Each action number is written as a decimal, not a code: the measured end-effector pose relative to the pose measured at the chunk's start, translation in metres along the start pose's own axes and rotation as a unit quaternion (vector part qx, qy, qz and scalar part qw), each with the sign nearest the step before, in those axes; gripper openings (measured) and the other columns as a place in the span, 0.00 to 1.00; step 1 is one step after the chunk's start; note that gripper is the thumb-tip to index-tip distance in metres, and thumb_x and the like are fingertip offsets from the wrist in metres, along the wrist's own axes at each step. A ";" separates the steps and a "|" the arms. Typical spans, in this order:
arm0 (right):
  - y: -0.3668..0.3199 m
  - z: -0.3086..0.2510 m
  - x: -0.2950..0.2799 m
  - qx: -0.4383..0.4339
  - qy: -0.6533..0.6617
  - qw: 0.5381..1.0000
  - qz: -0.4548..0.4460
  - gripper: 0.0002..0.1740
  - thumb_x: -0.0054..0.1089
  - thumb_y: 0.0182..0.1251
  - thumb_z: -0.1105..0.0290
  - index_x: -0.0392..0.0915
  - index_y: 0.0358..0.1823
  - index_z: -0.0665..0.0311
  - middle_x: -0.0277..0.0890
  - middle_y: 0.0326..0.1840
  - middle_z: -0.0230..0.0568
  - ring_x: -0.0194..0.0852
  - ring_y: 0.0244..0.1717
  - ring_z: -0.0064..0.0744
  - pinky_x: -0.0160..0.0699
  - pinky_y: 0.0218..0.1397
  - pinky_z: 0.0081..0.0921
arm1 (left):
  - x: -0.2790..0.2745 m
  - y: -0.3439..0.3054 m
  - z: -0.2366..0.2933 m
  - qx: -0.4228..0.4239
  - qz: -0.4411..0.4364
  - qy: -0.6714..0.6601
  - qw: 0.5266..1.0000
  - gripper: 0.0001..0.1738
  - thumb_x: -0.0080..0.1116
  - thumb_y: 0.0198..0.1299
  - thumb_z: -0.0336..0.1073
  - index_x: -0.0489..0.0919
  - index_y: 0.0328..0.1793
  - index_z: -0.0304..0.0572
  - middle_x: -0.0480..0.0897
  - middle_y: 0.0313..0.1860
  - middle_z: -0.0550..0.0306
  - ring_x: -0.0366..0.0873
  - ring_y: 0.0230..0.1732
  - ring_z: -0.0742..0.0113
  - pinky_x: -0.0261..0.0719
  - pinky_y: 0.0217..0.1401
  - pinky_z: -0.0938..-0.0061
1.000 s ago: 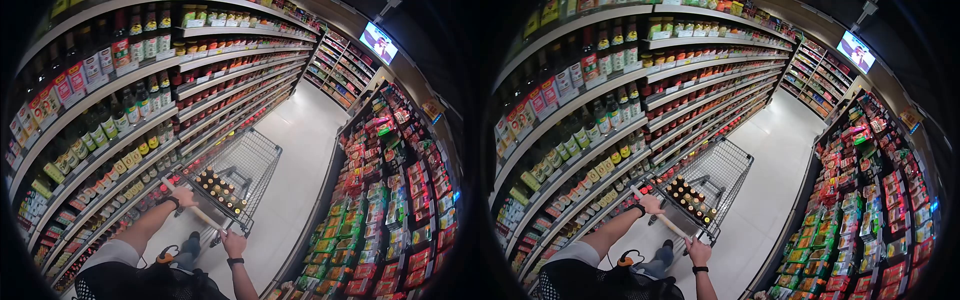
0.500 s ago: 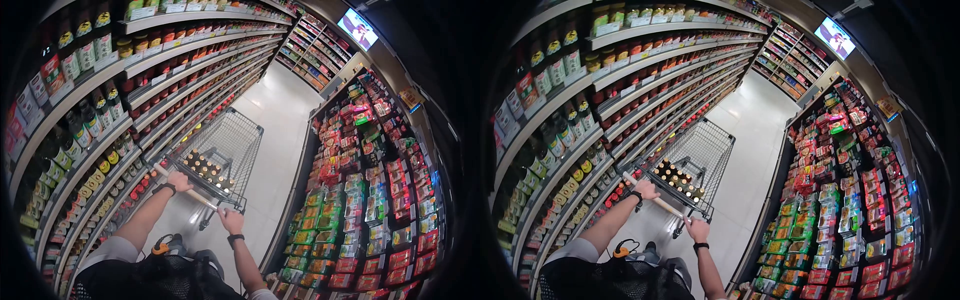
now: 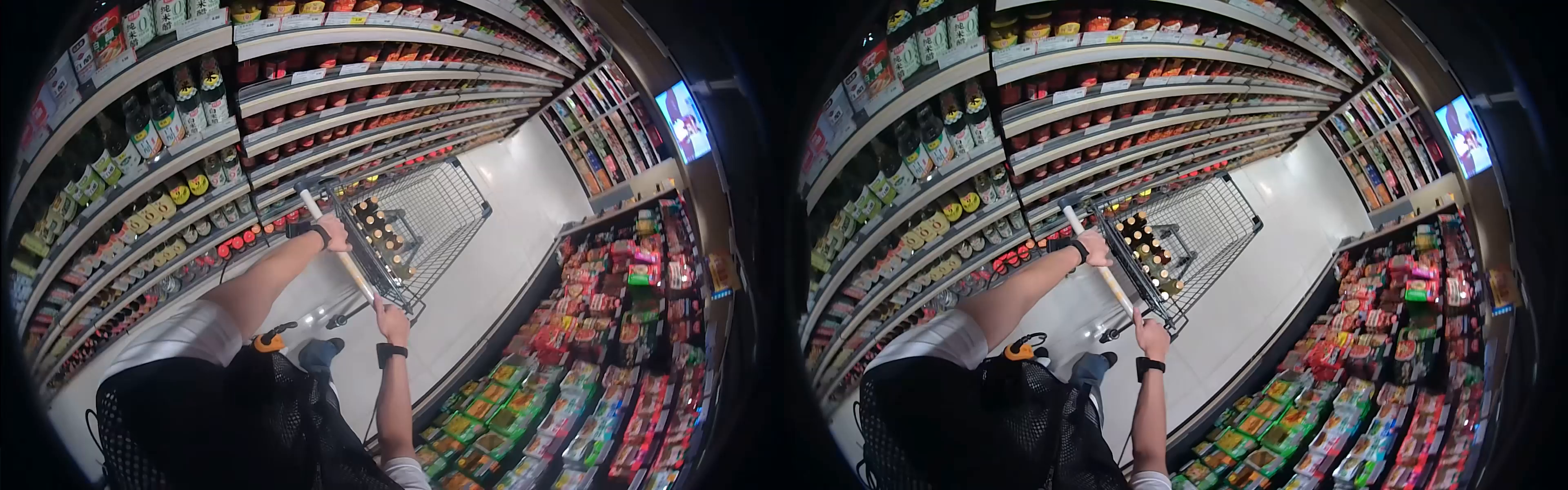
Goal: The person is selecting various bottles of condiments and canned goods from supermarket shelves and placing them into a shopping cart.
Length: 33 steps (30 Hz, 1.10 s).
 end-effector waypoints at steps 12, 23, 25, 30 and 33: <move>0.062 0.024 -0.040 -0.021 -0.056 0.994 0.094 0.43 0.30 0.70 0.32 0.88 0.34 0.59 0.84 0.31 0.55 0.85 0.37 0.55 0.81 0.43 0.45 | -0.016 0.091 -0.005 -0.080 -0.039 -0.053 0.995 0.30 0.52 0.53 0.64 0.88 0.41 0.48 0.87 0.39 0.50 0.85 0.45 0.53 0.80 0.46 0.58; 0.130 0.047 -0.073 -0.027 -0.021 0.999 0.000 0.46 0.28 0.69 0.30 0.87 0.42 0.63 0.81 0.42 0.65 0.80 0.51 0.61 0.76 0.56 0.49 | -0.051 0.144 -0.007 -0.084 0.066 -0.102 0.989 0.26 0.56 0.47 0.59 0.87 0.32 0.43 0.86 0.30 0.48 0.85 0.38 0.50 0.81 0.42 0.58; 0.147 0.063 -0.075 -0.025 -0.016 1.000 -0.012 0.48 0.27 0.68 0.28 0.86 0.41 0.66 0.81 0.44 0.66 0.78 0.53 0.62 0.74 0.58 0.47 | -0.051 0.159 -0.002 -0.073 0.096 -0.109 0.987 0.25 0.57 0.46 0.58 0.87 0.30 0.43 0.85 0.28 0.48 0.85 0.36 0.49 0.80 0.39 0.58; 0.173 0.067 -0.075 -0.009 0.195 0.962 -0.189 0.44 0.36 0.68 0.29 0.81 0.28 0.67 0.74 0.17 0.44 0.73 0.15 0.32 0.73 0.24 0.27 | -0.051 0.185 -0.007 -0.054 0.118 -0.112 0.985 0.25 0.57 0.46 0.59 0.87 0.28 0.44 0.85 0.27 0.49 0.85 0.35 0.50 0.79 0.39 0.57; 0.189 0.079 -0.074 -0.001 0.274 0.934 -0.228 0.43 0.38 0.69 0.31 0.76 0.20 0.67 0.68 0.12 0.39 0.66 0.10 0.28 0.65 0.14 0.24 | -0.053 0.200 -0.004 -0.058 0.136 -0.114 0.982 0.25 0.57 0.47 0.59 0.87 0.29 0.44 0.85 0.26 0.49 0.85 0.35 0.50 0.79 0.39 0.58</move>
Point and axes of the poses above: each hand's wrist, its own y-axis towards the middle knuckle, its own x-axis out of the palm, z = x × y, the point moved 6 cm from there along y, towards the middle knuckle
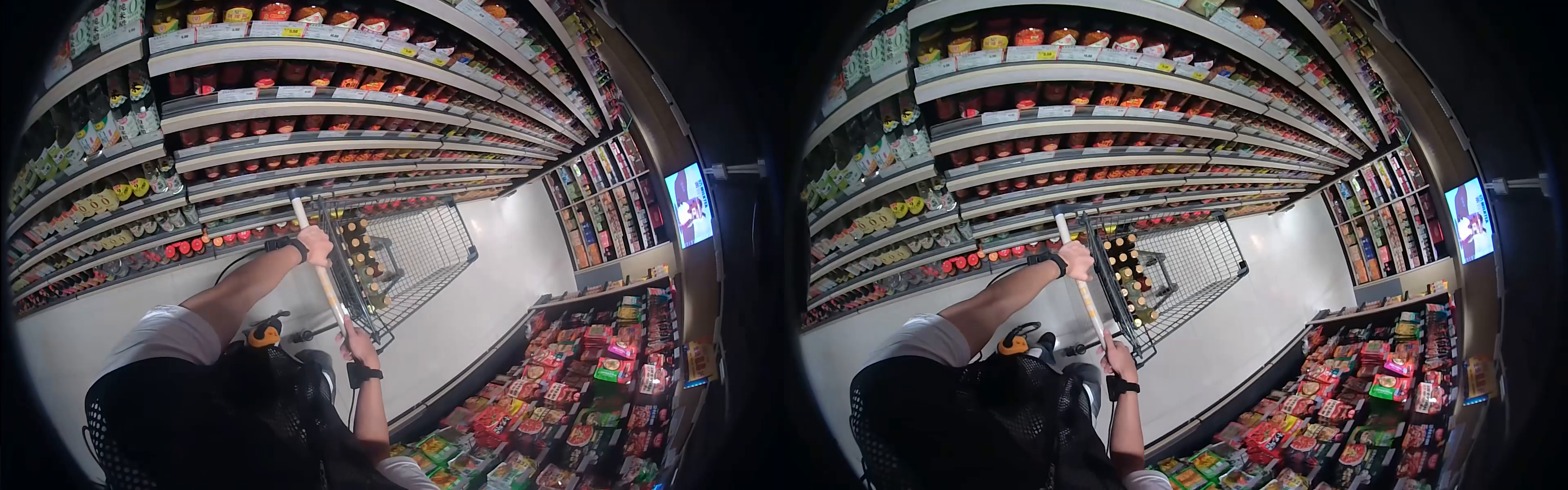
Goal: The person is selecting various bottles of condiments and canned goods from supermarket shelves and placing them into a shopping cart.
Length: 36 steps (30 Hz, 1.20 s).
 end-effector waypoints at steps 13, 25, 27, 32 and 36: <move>0.045 -0.009 -0.062 -0.050 -0.260 0.953 0.145 0.42 0.29 0.72 0.33 0.86 0.40 0.62 0.82 0.35 0.61 0.82 0.42 0.58 0.79 0.48 0.49 | -0.015 0.064 0.007 -0.013 0.032 -0.002 0.999 0.23 0.58 0.44 0.57 0.87 0.28 0.45 0.85 0.27 0.49 0.85 0.35 0.51 0.80 0.39 0.59; 0.031 -0.042 -0.094 -0.074 -0.284 0.933 0.208 0.43 0.28 0.74 0.37 0.83 0.33 0.70 0.79 0.35 0.67 0.77 0.44 0.68 0.74 0.51 0.56 | -0.024 0.100 0.019 -0.018 0.080 -0.027 0.996 0.20 0.56 0.44 0.51 0.86 0.24 0.42 0.84 0.24 0.47 0.84 0.32 0.49 0.81 0.39 0.60; 0.031 -0.040 -0.104 -0.064 -0.267 0.933 0.232 0.42 0.31 0.73 0.36 0.84 0.34 0.67 0.79 0.37 0.66 0.77 0.46 0.67 0.74 0.52 0.56 | -0.033 0.112 0.029 0.001 0.097 -0.031 0.995 0.20 0.56 0.46 0.52 0.86 0.25 0.43 0.84 0.25 0.48 0.84 0.33 0.49 0.81 0.40 0.60; 0.048 -0.043 -0.093 -0.050 -0.276 0.938 0.205 0.41 0.32 0.70 0.32 0.87 0.40 0.60 0.82 0.40 0.61 0.79 0.49 0.61 0.76 0.56 0.49 | -0.030 0.096 0.005 -0.034 0.075 -0.043 0.996 0.18 0.55 0.47 0.49 0.85 0.23 0.42 0.83 0.24 0.46 0.83 0.33 0.48 0.80 0.42 0.57; 0.049 -0.050 -0.090 -0.030 -0.282 0.938 0.197 0.41 0.32 0.70 0.32 0.87 0.39 0.59 0.82 0.40 0.60 0.79 0.49 0.60 0.76 0.56 0.49 | -0.029 0.096 0.000 -0.029 0.100 -0.047 0.993 0.18 0.55 0.46 0.47 0.84 0.21 0.41 0.82 0.22 0.46 0.82 0.31 0.47 0.79 0.40 0.57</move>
Point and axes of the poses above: each hand's wrist, its own y-axis towards the middle knuckle, its own x-axis out of the palm, z = x × y, the point moved 6 cm from there along y, towards the middle knuckle
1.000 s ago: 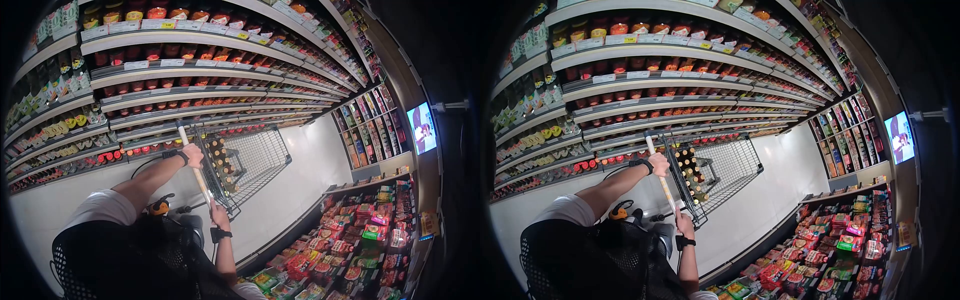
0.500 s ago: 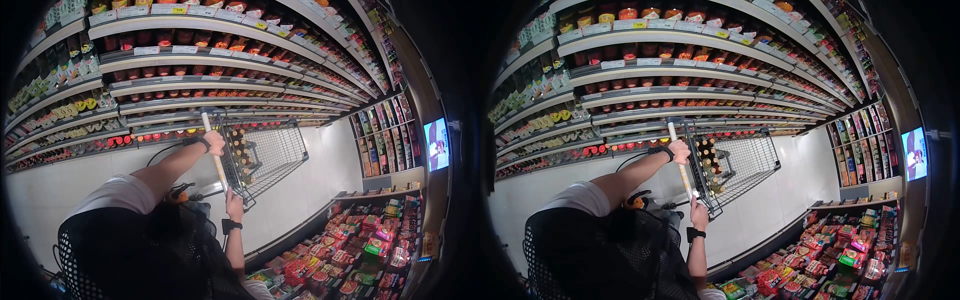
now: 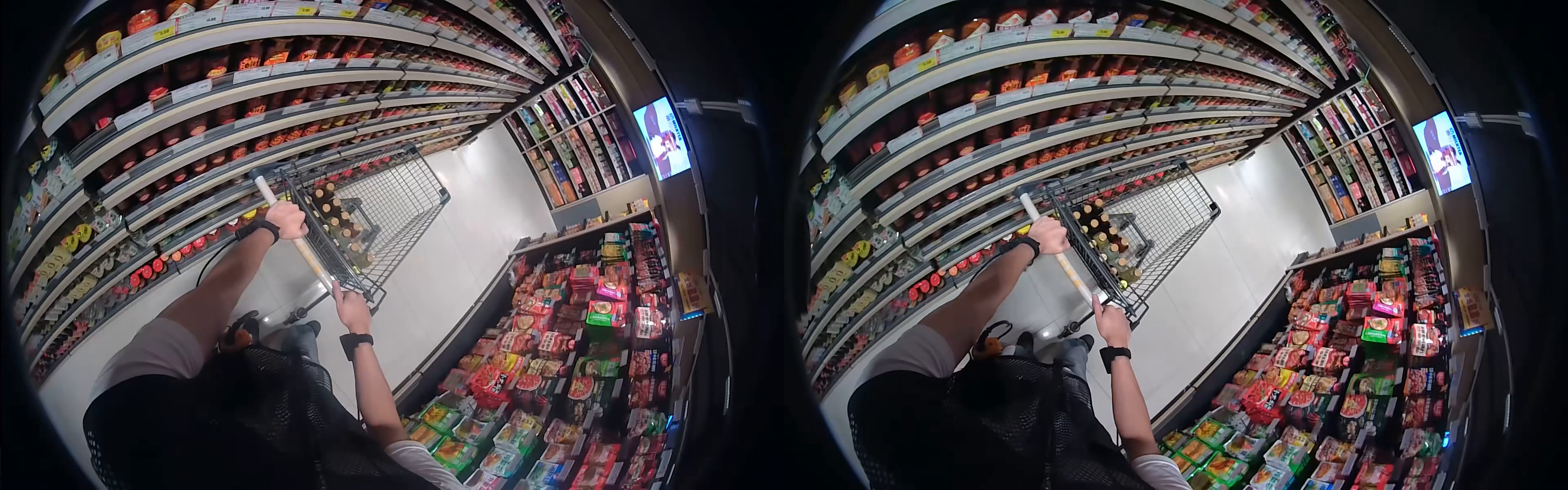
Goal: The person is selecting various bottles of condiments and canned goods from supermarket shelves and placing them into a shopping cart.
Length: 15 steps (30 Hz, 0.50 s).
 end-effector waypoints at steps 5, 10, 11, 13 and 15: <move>-0.009 0.003 0.008 0.005 -0.007 1.000 0.030 0.42 0.34 0.70 0.32 0.87 0.36 0.63 0.81 0.37 0.63 0.81 0.45 0.61 0.79 0.52 0.49 | 0.001 -0.009 0.001 0.026 0.009 -0.010 1.000 0.17 0.56 0.47 0.45 0.83 0.18 0.40 0.81 0.20 0.44 0.81 0.27 0.45 0.78 0.37 0.56; -0.013 -0.011 0.007 -0.003 -0.013 0.999 0.041 0.42 0.34 0.70 0.33 0.87 0.35 0.64 0.82 0.36 0.62 0.81 0.44 0.61 0.79 0.52 0.48 | -0.008 -0.017 -0.007 0.023 0.033 0.000 0.999 0.17 0.56 0.46 0.44 0.82 0.18 0.38 0.80 0.18 0.44 0.80 0.26 0.45 0.78 0.36 0.56; -0.016 -0.013 0.007 -0.001 -0.015 0.999 0.034 0.42 0.34 0.70 0.33 0.87 0.36 0.64 0.82 0.35 0.62 0.81 0.44 0.60 0.79 0.52 0.48 | -0.011 -0.020 -0.007 0.032 0.050 -0.008 0.998 0.16 0.56 0.46 0.44 0.82 0.18 0.38 0.80 0.18 0.45 0.80 0.25 0.45 0.78 0.36 0.56; -0.020 -0.010 0.003 -0.001 -0.026 0.999 0.037 0.40 0.35 0.71 0.34 0.87 0.37 0.61 0.82 0.35 0.60 0.82 0.43 0.60 0.80 0.51 0.48 | -0.017 -0.024 -0.001 0.038 0.070 -0.014 0.997 0.16 0.56 0.46 0.43 0.82 0.17 0.39 0.79 0.18 0.45 0.80 0.25 0.46 0.78 0.35 0.56; -0.021 -0.010 0.007 -0.001 -0.026 0.999 0.029 0.39 0.35 0.71 0.34 0.87 0.37 0.60 0.82 0.35 0.60 0.82 0.43 0.60 0.80 0.50 0.48 | -0.020 -0.026 -0.001 0.029 0.054 -0.005 0.998 0.16 0.56 0.46 0.43 0.82 0.17 0.39 0.79 0.18 0.45 0.80 0.25 0.46 0.78 0.35 0.56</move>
Point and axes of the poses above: each hand's wrist, its own y-axis towards the middle knuckle, its own x-axis out of the palm, z = x × y, the point moved 6 cm from there along y, towards the middle knuckle
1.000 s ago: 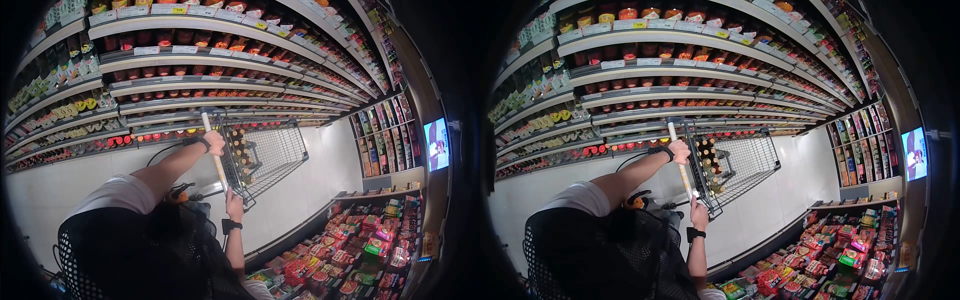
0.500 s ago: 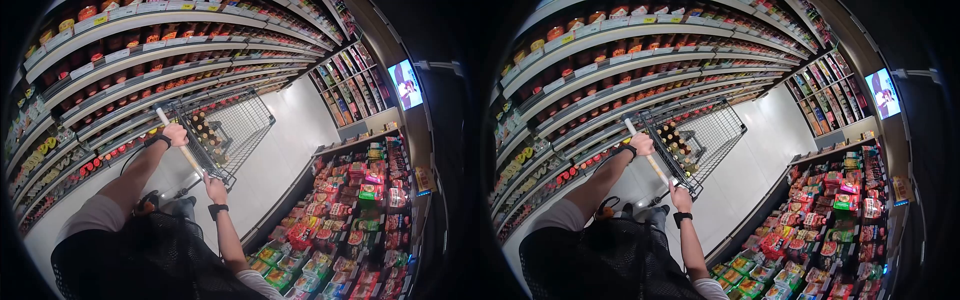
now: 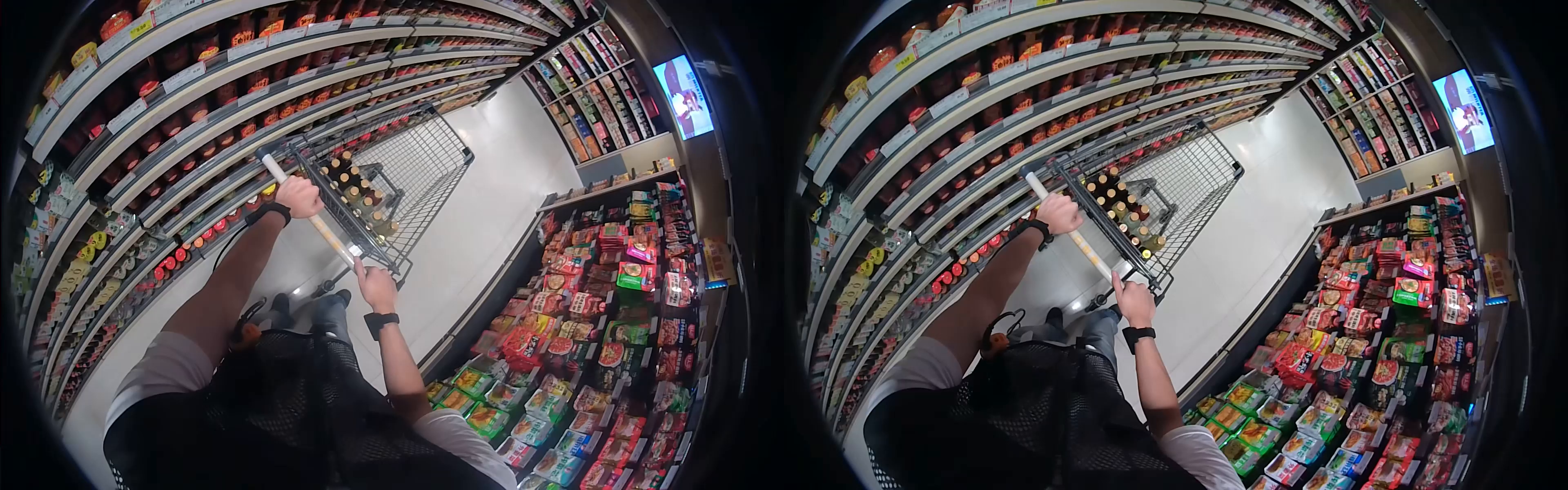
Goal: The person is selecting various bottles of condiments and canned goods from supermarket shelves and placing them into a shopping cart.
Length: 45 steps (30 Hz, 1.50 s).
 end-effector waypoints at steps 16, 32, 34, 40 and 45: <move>0.004 -0.011 -0.006 -0.024 0.015 0.999 0.033 0.38 0.38 0.71 0.36 0.87 0.33 0.61 0.81 0.30 0.61 0.81 0.39 0.62 0.80 0.46 0.49 | -0.005 0.008 -0.008 -0.008 -0.003 0.025 1.000 0.15 0.57 0.45 0.43 0.82 0.17 0.41 0.79 0.16 0.46 0.79 0.22 0.47 0.77 0.32 0.58; 0.007 -0.005 -0.018 -0.022 0.000 0.999 0.023 0.36 0.38 0.71 0.36 0.88 0.35 0.59 0.82 0.32 0.59 0.82 0.40 0.60 0.80 0.47 0.48 | -0.003 0.016 0.001 -0.024 -0.016 0.038 0.999 0.15 0.57 0.46 0.44 0.83 0.18 0.40 0.79 0.17 0.45 0.80 0.23 0.46 0.78 0.34 0.57; 0.006 -0.004 -0.022 -0.018 0.003 0.999 0.029 0.37 0.37 0.71 0.36 0.88 0.36 0.59 0.82 0.33 0.60 0.82 0.41 0.60 0.80 0.48 0.48 | -0.004 0.018 0.004 -0.020 -0.001 0.035 0.999 0.16 0.57 0.46 0.44 0.83 0.18 0.40 0.80 0.17 0.45 0.80 0.23 0.46 0.78 0.35 0.57; 0.012 0.002 -0.019 -0.010 -0.006 1.000 0.026 0.39 0.36 0.70 0.34 0.87 0.35 0.61 0.82 0.35 0.60 0.82 0.43 0.59 0.80 0.50 0.48 | -0.006 0.019 0.006 -0.032 -0.028 0.024 0.999 0.15 0.57 0.46 0.43 0.84 0.19 0.40 0.81 0.19 0.45 0.82 0.26 0.46 0.79 0.37 0.57; -0.005 0.010 -0.013 -0.012 -0.001 0.999 0.048 0.39 0.36 0.70 0.34 0.87 0.34 0.60 0.81 0.31 0.61 0.82 0.41 0.59 0.80 0.48 0.47 | 0.004 0.004 0.014 -0.015 -0.025 0.025 0.999 0.15 0.57 0.46 0.43 0.83 0.18 0.41 0.81 0.18 0.46 0.81 0.24 0.47 0.79 0.34 0.58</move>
Point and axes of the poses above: each hand's wrist, its own y-axis towards the middle knuckle, its own x-axis out of the palm, z = x × y, the point moved 6 cm from there along y, towards the middle knuckle
